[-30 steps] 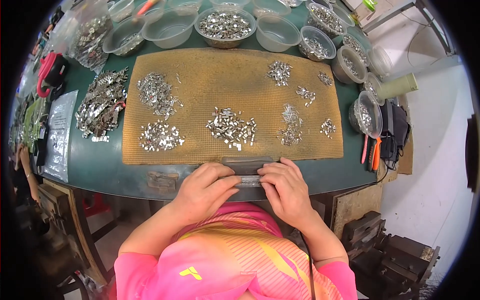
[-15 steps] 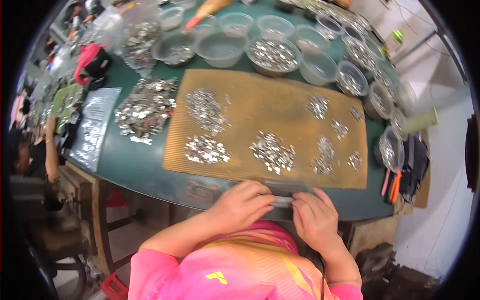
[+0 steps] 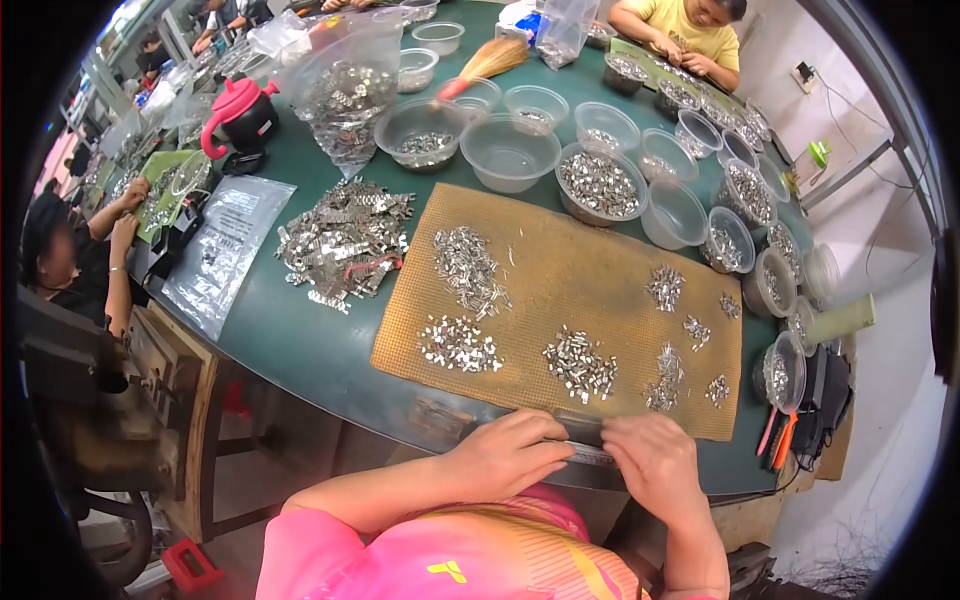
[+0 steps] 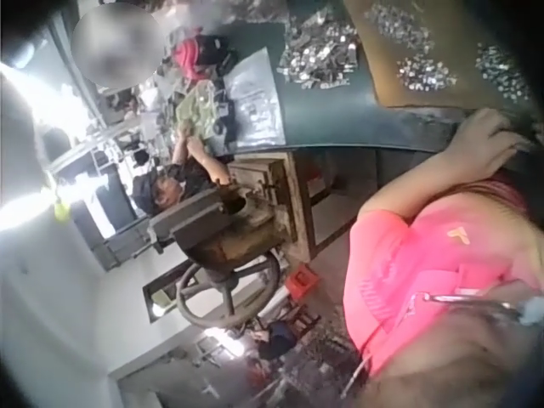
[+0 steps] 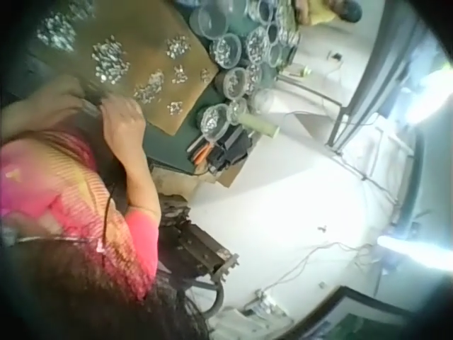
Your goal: The person organizes small metal components on a tray, then processes them using a manual press machine.
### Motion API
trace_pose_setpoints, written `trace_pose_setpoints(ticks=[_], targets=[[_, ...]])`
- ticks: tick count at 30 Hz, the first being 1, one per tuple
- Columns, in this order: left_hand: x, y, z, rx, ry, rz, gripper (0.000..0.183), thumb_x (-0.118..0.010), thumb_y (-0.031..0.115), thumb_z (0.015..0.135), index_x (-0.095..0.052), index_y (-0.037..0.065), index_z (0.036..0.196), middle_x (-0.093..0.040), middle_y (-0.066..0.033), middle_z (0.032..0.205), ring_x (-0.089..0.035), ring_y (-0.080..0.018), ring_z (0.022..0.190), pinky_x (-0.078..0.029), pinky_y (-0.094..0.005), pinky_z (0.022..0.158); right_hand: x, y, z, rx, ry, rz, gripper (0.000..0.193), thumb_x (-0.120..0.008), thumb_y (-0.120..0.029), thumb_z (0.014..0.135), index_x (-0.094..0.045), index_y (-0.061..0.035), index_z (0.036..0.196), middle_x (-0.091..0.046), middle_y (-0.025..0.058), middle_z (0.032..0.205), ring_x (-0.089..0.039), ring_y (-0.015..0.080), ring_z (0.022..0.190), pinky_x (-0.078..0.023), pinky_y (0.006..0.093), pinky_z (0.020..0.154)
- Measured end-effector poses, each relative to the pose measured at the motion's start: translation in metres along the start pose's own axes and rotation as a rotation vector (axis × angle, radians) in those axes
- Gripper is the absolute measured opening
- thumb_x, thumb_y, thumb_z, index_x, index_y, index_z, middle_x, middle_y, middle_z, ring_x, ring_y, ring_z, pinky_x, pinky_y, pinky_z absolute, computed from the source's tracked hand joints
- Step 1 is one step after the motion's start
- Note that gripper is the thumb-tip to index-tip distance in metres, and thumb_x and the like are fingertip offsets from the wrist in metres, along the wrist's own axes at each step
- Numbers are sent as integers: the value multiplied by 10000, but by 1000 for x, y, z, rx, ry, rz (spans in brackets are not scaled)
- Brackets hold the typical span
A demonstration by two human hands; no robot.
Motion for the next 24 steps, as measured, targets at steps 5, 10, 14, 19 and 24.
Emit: trace_pose_setpoints(ticks=[5, 10, 14, 19, 24], targets=[[44, -12, 1, 56, 74, 250, 210, -778, 90, 846, -713, 50, 1042, -649, -95, 1032, -638, -307, 954, -547, -406, 812, -18, 8, 85, 95, 77, 53, 111, -743, -85, 882, -740, -80, 993, -738, 89, 1009, -692, 297, 978, -506, 441, 981], [97, -38, 16, 168, 151, 593, 145, -794, 83, 830, -724, 60, 955, -658, -76, 942, -629, -293, 874, -538, -407, 759, -68, 27, 144, 132, 105, -55, 117, -749, -164, 889, -752, -108, 991, -683, 57, 950, -634, 263, 1040, -370, 564, 1112], [104, -64, 26, 207, 104, 693, 112, -765, 141, 839, -701, 75, 902, -613, -66, 890, -607, -281, 923, -534, -391, 785, -84, 29, 163, 82, 40, -117, 111, -759, -195, 882, -745, -108, 949, -667, 53, 909, -627, 265, 1005, -340, 587, 1125], [95, -78, 35, 279, -41, 800, 151, -788, 187, 828, -689, 82, 869, -617, -60, 881, -615, -266, 923, -535, -388, 811, -88, 26, 166, 98, 29, -144, 99, -750, -190, 884, -722, -97, 900, -667, 50, 895, -631, 265, 984, -352, 606, 1117], [94, -80, 38, 301, -66, 754, 156, -777, 172, 826, -671, 65, 865, -627, -71, 898, -617, -276, 948, -538, -397, 823, -87, 30, 165, 125, 114, -152, 73, -724, -157, 894, -709, -86, 890, -682, 65, 853, -657, 272, 913, -369, 605, 1112]])
Point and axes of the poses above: each hand's wrist, its own z-axis towards the middle knuckle, its own x-axis out of the back of the hand, y = z × x, the point moved 3 cm from there along z, towards the middle knuckle
